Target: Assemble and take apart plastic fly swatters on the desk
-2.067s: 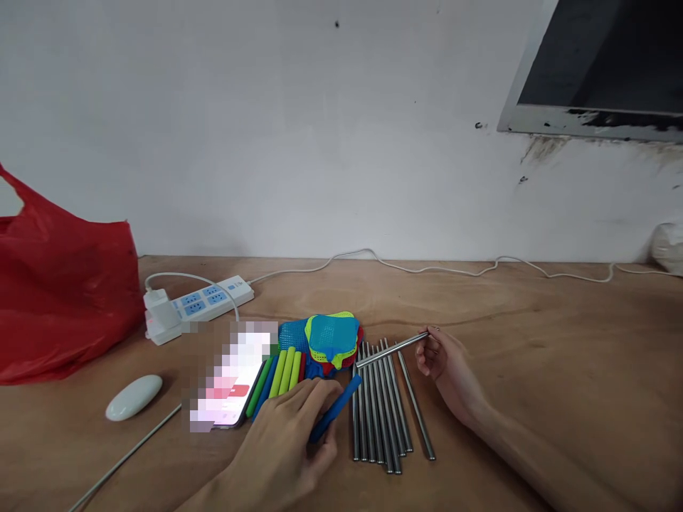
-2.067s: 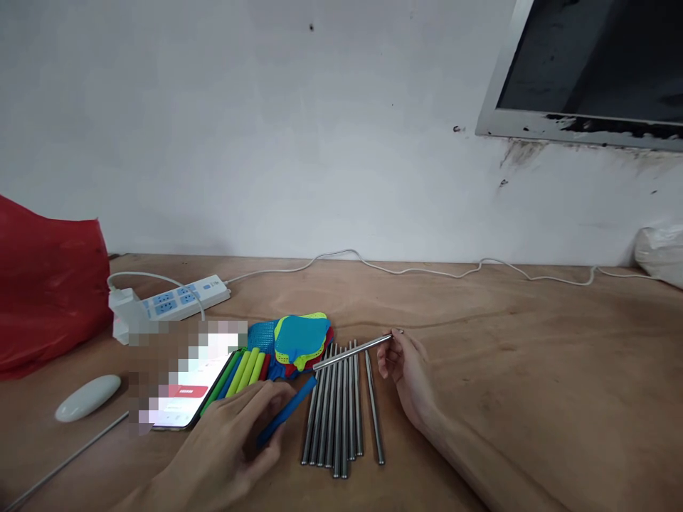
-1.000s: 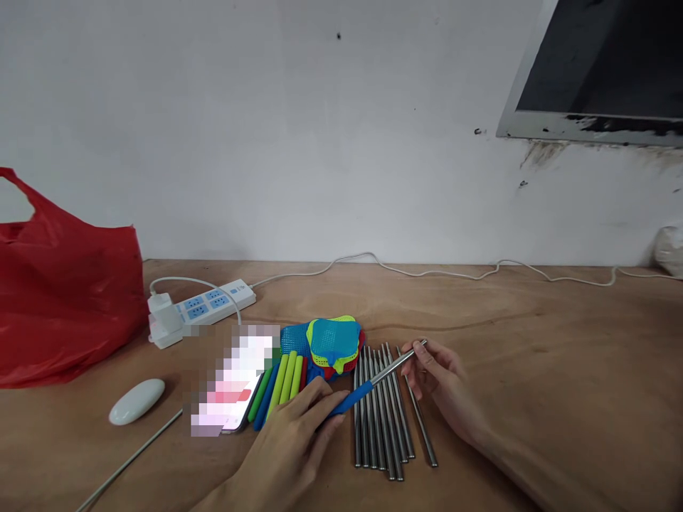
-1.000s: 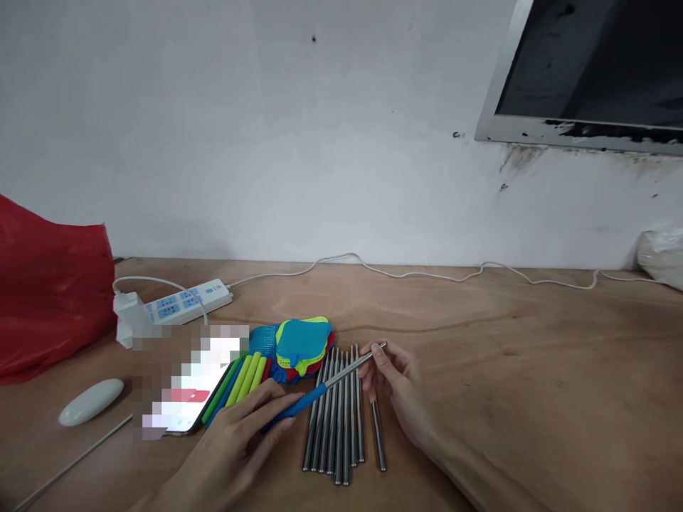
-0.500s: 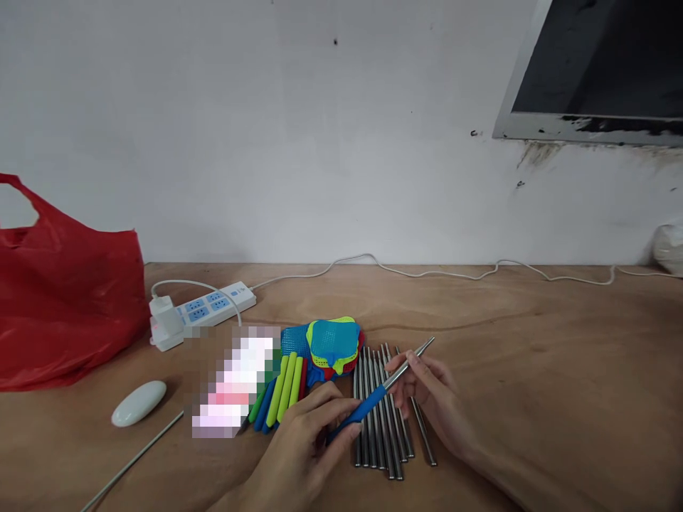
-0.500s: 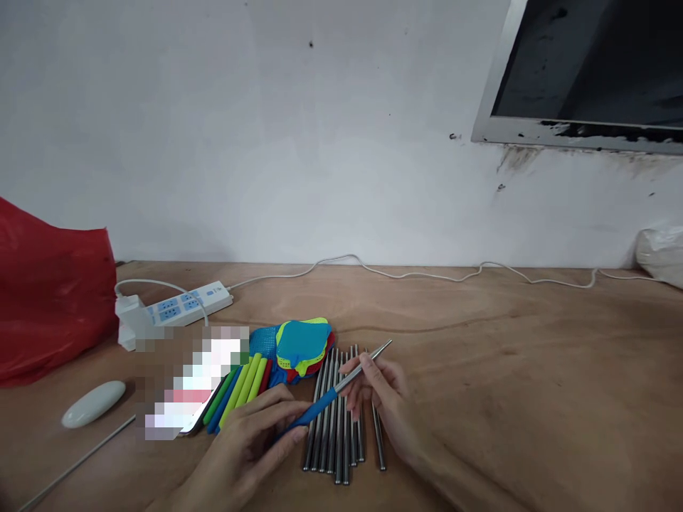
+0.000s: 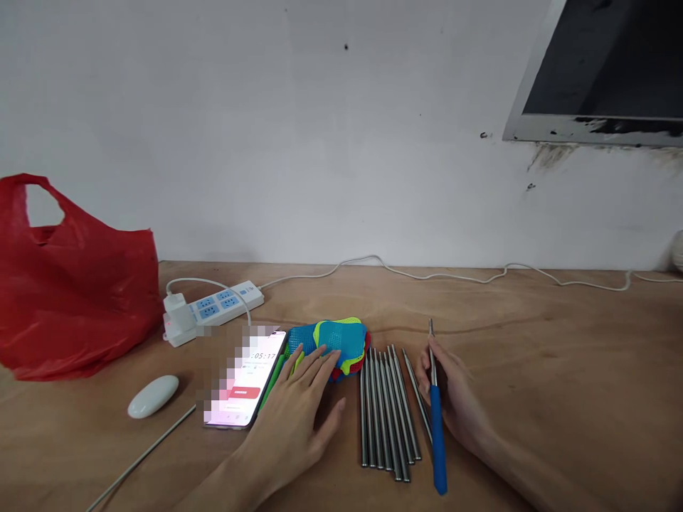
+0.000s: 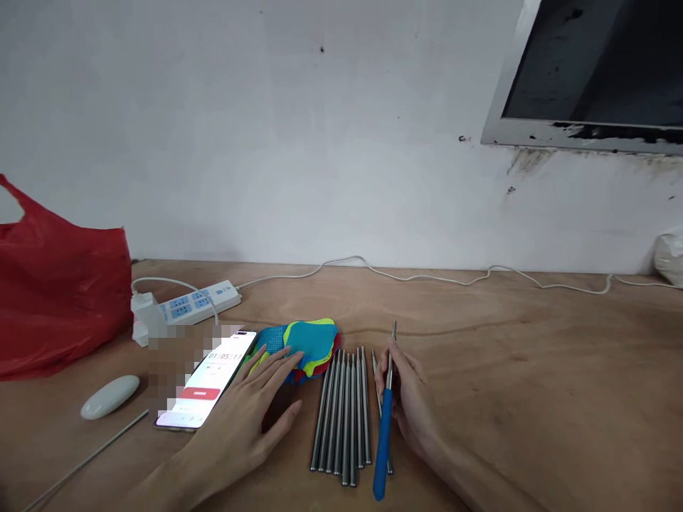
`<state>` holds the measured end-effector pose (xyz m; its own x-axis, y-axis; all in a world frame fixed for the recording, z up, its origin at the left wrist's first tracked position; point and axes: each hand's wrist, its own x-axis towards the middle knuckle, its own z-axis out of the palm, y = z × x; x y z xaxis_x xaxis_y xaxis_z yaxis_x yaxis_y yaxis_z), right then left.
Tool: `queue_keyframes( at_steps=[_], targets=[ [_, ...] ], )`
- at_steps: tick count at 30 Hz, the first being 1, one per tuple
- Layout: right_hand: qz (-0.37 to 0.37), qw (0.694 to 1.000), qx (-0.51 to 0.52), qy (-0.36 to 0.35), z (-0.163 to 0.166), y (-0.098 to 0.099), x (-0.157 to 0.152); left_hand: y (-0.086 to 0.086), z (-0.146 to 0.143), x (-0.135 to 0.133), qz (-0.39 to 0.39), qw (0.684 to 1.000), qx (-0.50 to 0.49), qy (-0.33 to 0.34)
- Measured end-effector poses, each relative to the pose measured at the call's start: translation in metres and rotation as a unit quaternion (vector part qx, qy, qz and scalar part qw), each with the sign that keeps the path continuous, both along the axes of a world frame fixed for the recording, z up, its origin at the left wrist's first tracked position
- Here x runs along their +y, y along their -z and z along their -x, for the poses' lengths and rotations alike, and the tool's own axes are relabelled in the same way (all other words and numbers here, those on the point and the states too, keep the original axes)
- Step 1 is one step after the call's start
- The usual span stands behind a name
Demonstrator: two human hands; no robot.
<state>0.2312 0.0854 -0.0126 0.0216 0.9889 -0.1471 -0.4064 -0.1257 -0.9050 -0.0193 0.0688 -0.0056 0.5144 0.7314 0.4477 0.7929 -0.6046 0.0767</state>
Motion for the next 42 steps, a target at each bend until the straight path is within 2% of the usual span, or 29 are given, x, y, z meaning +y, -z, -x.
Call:
queue_keyframes(
  at_steps=[6,14,21,27,33,42],
  targets=[
    [0.003,1.000,-0.004,-0.013,0.000,-0.001,-0.002,-0.005,0.001,-0.001,0.008,1.000,-0.019,0.011],
    [0.003,1.000,-0.006,-0.005,0.000,-0.005,-0.001,0.013,0.010,0.014,-0.044,0.998,0.038,-0.020],
    [0.000,1.000,-0.008,-0.019,-0.003,0.000,0.001,0.003,0.006,0.010,-0.024,0.999,-0.018,-0.019],
    [0.010,1.000,-0.015,-0.011,-0.002,-0.004,0.000,0.011,0.009,0.014,-0.039,0.999,-0.013,-0.016],
    [0.007,1.000,-0.015,-0.017,-0.002,-0.004,-0.001,0.012,0.007,0.013,-0.015,0.998,-0.052,-0.023],
    [0.007,0.999,-0.029,-0.026,-0.003,-0.003,-0.001,0.017,0.010,0.024,-0.048,0.998,0.007,-0.033]
  ],
)
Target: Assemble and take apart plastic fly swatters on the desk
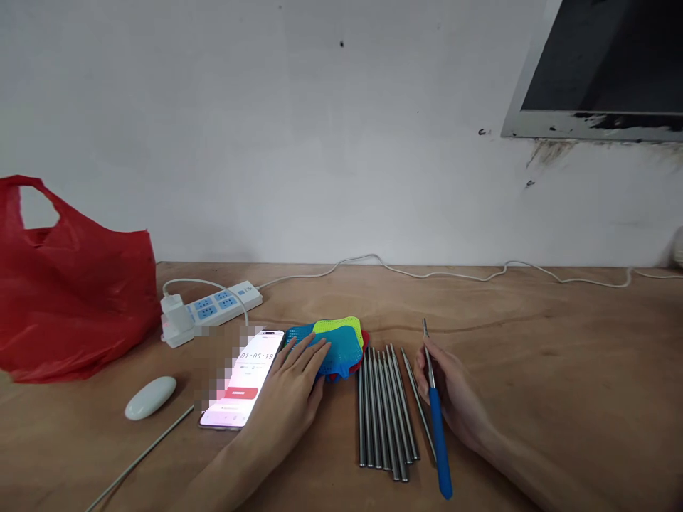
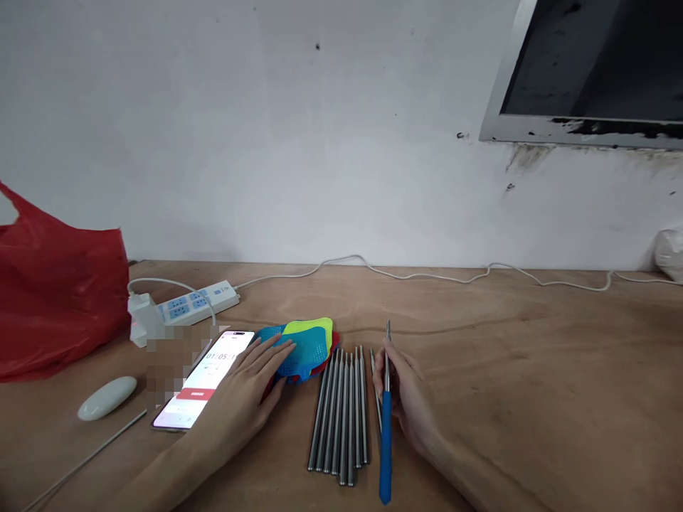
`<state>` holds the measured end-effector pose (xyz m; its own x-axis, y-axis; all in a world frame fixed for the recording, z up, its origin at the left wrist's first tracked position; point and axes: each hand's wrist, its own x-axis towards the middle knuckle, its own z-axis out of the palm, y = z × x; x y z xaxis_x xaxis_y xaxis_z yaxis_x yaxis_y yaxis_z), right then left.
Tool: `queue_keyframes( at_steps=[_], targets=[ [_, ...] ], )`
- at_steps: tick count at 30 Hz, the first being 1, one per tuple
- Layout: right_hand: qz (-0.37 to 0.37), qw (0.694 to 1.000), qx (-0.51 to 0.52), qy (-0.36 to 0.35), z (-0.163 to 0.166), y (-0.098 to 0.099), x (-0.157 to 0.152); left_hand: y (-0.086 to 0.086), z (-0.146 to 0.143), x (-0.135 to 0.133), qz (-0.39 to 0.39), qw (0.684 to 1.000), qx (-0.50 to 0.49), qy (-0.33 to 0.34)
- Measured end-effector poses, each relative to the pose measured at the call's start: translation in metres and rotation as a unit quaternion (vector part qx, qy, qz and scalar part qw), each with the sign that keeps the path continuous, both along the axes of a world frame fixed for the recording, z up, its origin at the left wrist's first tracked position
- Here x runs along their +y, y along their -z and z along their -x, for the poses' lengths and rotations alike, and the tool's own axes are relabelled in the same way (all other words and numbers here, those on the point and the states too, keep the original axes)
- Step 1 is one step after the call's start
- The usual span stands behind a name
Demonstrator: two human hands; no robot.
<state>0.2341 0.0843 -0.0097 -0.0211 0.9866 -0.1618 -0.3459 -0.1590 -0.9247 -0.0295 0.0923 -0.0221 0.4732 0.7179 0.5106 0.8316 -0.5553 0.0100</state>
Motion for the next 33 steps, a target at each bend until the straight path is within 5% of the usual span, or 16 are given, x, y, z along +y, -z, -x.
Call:
queue_keyframes(
  at_steps=[11,15,20,33],
  targets=[
    [-0.019,1.000,0.001,-0.020,0.003,0.002,0.003,-0.020,-0.003,-0.011,-0.084,0.990,-0.065,0.093],
    [-0.041,0.988,-0.001,-0.151,0.001,0.004,0.004,-0.026,-0.002,-0.016,-0.125,0.982,-0.080,0.121],
    [-0.008,0.935,-0.034,-0.352,0.000,-0.004,-0.005,-0.024,-0.002,-0.017,-0.119,0.983,-0.082,0.114],
    [-0.043,0.914,-0.050,-0.400,-0.002,0.001,-0.001,-0.014,-0.003,-0.019,-0.088,0.983,-0.075,0.145]
  ],
)
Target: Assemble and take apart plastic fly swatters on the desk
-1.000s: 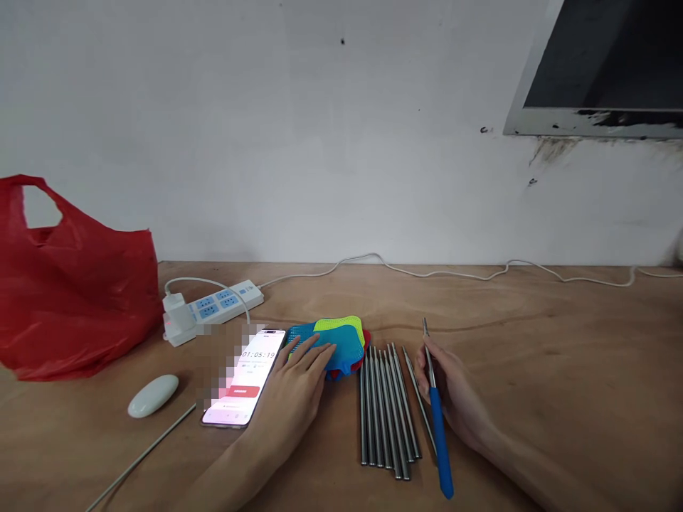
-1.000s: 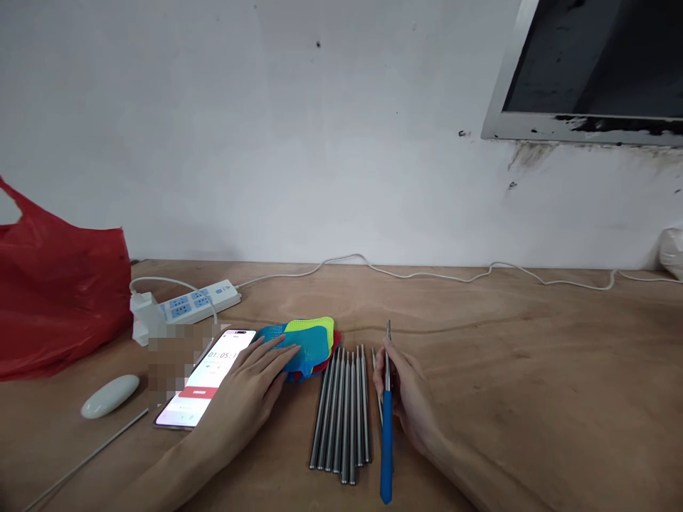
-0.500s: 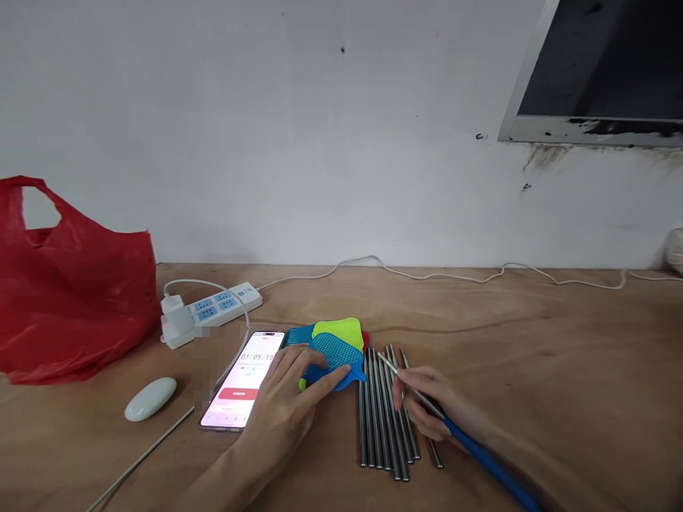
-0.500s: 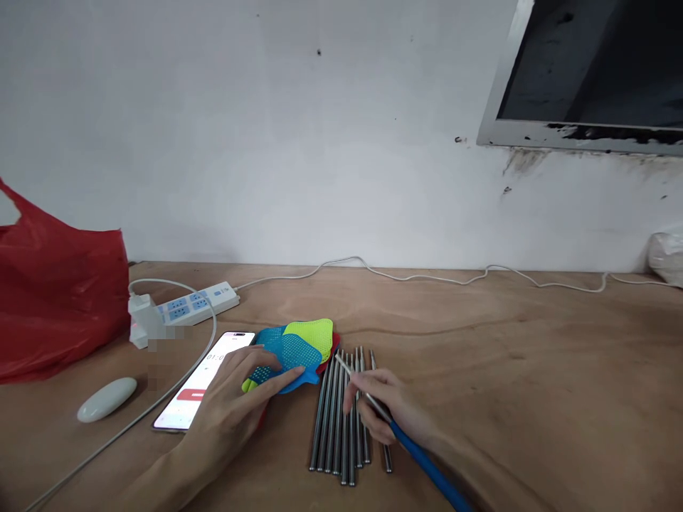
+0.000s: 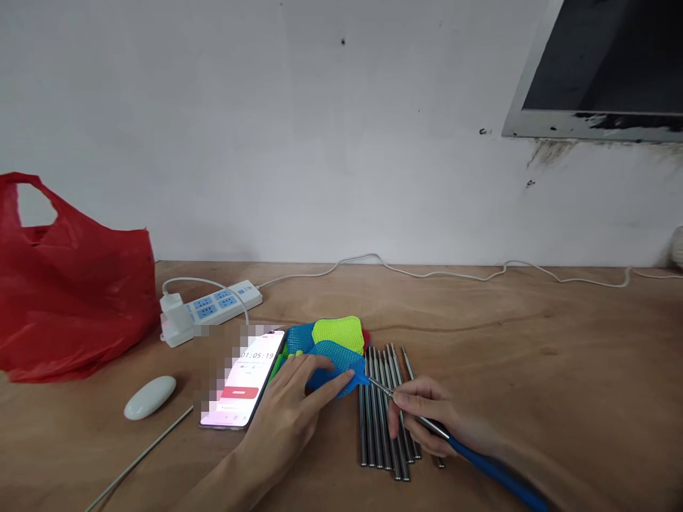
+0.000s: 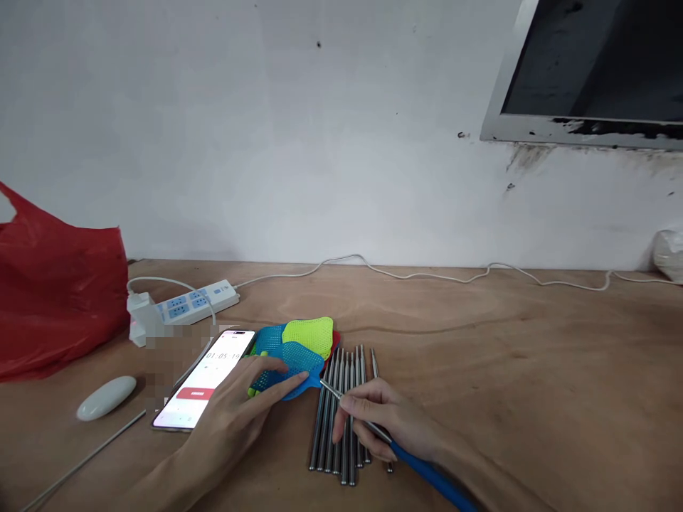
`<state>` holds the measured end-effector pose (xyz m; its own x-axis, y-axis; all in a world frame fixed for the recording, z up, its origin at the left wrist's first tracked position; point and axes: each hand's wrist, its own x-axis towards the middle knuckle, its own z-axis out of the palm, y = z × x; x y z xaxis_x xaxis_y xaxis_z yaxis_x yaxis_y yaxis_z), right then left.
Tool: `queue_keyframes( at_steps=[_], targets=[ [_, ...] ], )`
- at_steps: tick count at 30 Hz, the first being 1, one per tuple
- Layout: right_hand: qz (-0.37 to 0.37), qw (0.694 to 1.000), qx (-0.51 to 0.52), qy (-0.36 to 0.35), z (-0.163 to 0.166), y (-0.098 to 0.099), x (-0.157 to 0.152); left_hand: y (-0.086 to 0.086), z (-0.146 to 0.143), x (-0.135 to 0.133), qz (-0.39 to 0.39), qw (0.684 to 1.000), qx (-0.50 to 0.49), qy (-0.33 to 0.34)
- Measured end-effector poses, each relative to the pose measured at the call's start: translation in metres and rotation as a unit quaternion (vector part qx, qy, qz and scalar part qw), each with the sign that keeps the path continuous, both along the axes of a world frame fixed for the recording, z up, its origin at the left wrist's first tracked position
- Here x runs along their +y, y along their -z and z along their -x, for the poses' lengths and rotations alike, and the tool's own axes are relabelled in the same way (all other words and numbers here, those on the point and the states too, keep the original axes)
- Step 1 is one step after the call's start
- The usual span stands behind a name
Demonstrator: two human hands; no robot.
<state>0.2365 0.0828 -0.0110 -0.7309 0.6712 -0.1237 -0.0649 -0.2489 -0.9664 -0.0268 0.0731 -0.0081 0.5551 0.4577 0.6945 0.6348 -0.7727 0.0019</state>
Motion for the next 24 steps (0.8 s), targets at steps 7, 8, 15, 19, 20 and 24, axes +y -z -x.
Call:
queue_keyframes(
  at_steps=[7,8,15,19,20,24],
  targets=[
    [0.001,1.000,-0.009,-0.004,0.0018,-0.0053,-0.0028,0.0042,0.0004,0.0029,0.021,1.000,-0.004,0.009],
    [0.001,1.000,-0.011,-0.002,0.0016,-0.0050,-0.0025,0.0039,0.0004,0.0028,0.022,1.000,-0.005,0.008],
    [-0.015,0.999,-0.032,-0.001,-0.0009,-0.0047,-0.0007,0.0000,0.0009,0.0042,0.016,1.000,0.005,0.026],
    [0.013,0.999,-0.026,-0.020,-0.0001,-0.0080,-0.0024,0.0039,0.0028,0.0046,-0.015,0.999,-0.003,0.046],
    [0.015,0.999,-0.024,-0.021,0.0006,-0.0086,-0.0031,0.0044,0.0030,0.0038,-0.020,0.998,-0.002,0.052],
    [-0.001,1.000,-0.020,-0.015,0.0041,-0.0071,-0.0060,0.0044,0.0014,-0.0001,-0.005,0.997,0.016,0.074]
  ],
)
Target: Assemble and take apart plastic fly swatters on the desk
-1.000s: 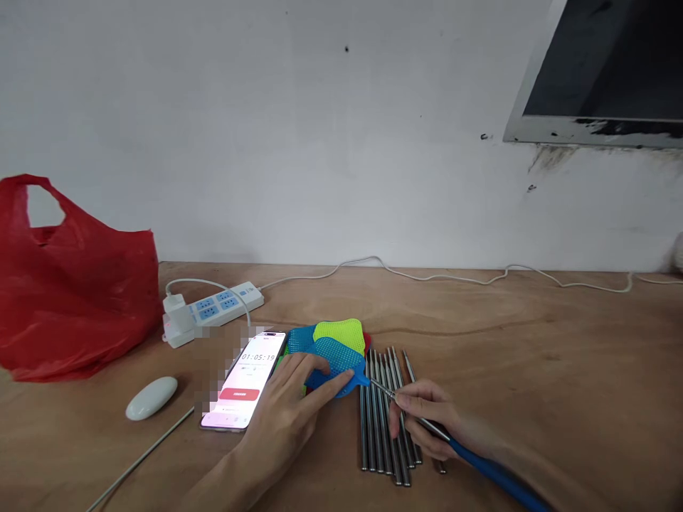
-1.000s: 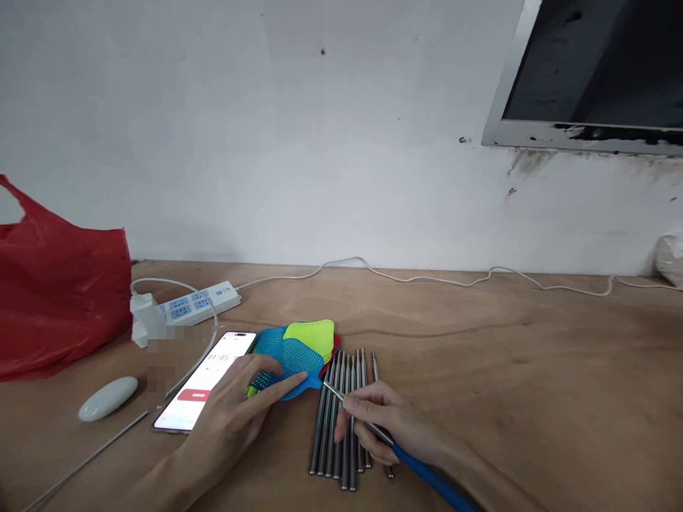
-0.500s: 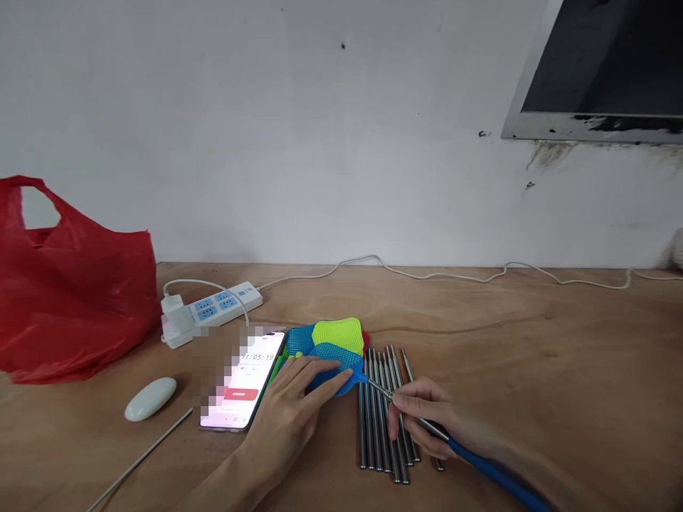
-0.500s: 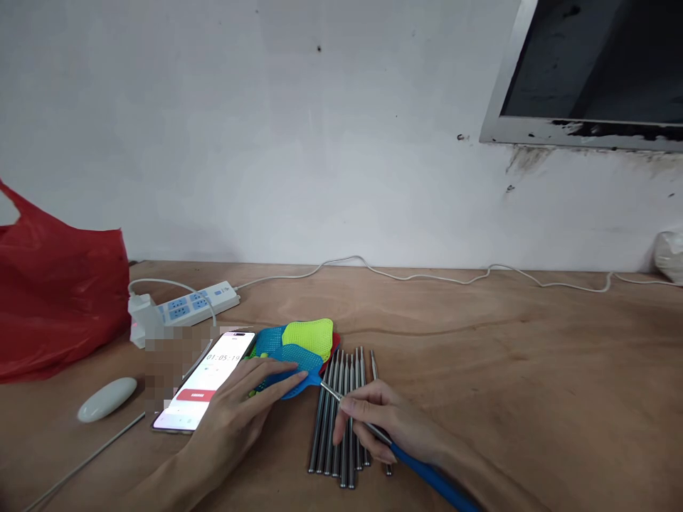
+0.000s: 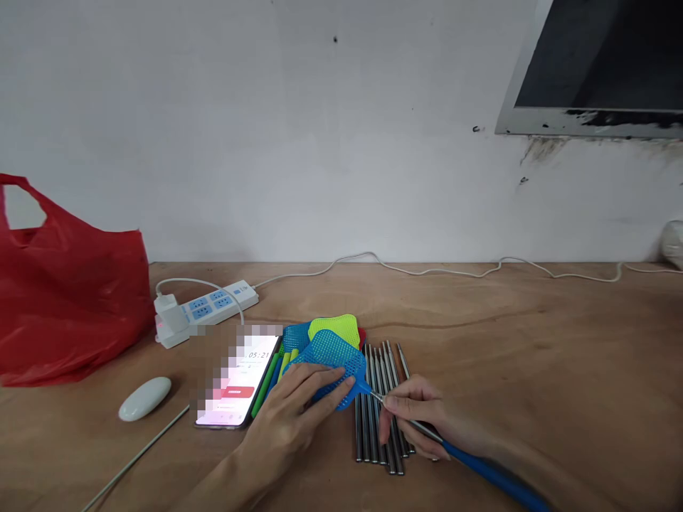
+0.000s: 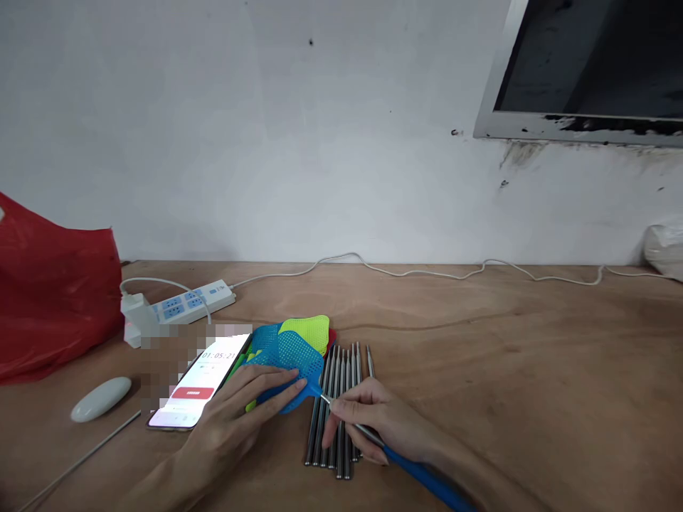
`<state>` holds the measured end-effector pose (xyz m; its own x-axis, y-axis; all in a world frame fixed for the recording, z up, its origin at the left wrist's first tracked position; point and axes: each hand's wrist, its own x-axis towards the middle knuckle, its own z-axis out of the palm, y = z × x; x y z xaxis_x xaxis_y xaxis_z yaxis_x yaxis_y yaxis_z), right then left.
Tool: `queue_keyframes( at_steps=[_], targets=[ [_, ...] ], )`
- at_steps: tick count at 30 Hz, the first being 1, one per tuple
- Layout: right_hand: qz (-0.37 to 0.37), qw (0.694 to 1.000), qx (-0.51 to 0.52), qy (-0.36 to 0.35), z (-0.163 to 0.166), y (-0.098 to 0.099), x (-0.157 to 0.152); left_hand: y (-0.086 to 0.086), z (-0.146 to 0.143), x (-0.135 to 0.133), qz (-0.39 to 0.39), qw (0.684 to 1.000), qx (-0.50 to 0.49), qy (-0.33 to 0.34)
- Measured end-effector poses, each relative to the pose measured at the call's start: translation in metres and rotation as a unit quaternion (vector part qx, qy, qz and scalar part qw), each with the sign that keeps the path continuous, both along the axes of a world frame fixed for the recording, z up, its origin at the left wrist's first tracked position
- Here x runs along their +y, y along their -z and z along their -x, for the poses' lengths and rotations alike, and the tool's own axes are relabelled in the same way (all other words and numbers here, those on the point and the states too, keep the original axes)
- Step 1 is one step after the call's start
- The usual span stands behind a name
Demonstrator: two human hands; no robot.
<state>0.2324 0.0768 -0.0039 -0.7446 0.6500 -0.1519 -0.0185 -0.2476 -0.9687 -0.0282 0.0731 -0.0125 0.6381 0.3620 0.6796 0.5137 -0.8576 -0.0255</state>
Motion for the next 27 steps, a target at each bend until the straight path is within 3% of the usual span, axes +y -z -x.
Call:
queue_keyframes(
  at_steps=[7,10,14,17,19,22,27],
  targets=[
    [-0.013,0.999,-0.025,0.022,0.003,0.005,0.001,-0.002,-0.012,-0.004,0.021,1.000,-0.013,0.002],
    [0.010,0.995,-0.001,0.101,0.004,0.004,0.001,-0.008,-0.015,-0.008,0.013,0.998,-0.038,-0.046],
    [0.052,0.966,0.062,0.247,0.002,-0.001,0.002,-0.014,-0.010,-0.010,0.034,0.989,-0.126,-0.074],
    [0.078,0.942,0.104,0.311,0.000,-0.005,0.002,-0.015,-0.008,-0.010,0.117,0.975,-0.178,-0.060],
    [0.079,0.930,0.127,0.335,0.001,-0.008,0.003,-0.016,-0.009,-0.011,0.213,0.959,-0.179,-0.059],
    [0.069,0.922,0.142,0.352,0.004,-0.008,0.002,-0.019,-0.013,-0.013,0.355,0.925,-0.122,-0.062],
    [0.067,0.926,0.145,0.341,0.006,-0.004,0.002,-0.020,-0.019,-0.017,0.480,0.876,-0.028,-0.049]
  ],
)
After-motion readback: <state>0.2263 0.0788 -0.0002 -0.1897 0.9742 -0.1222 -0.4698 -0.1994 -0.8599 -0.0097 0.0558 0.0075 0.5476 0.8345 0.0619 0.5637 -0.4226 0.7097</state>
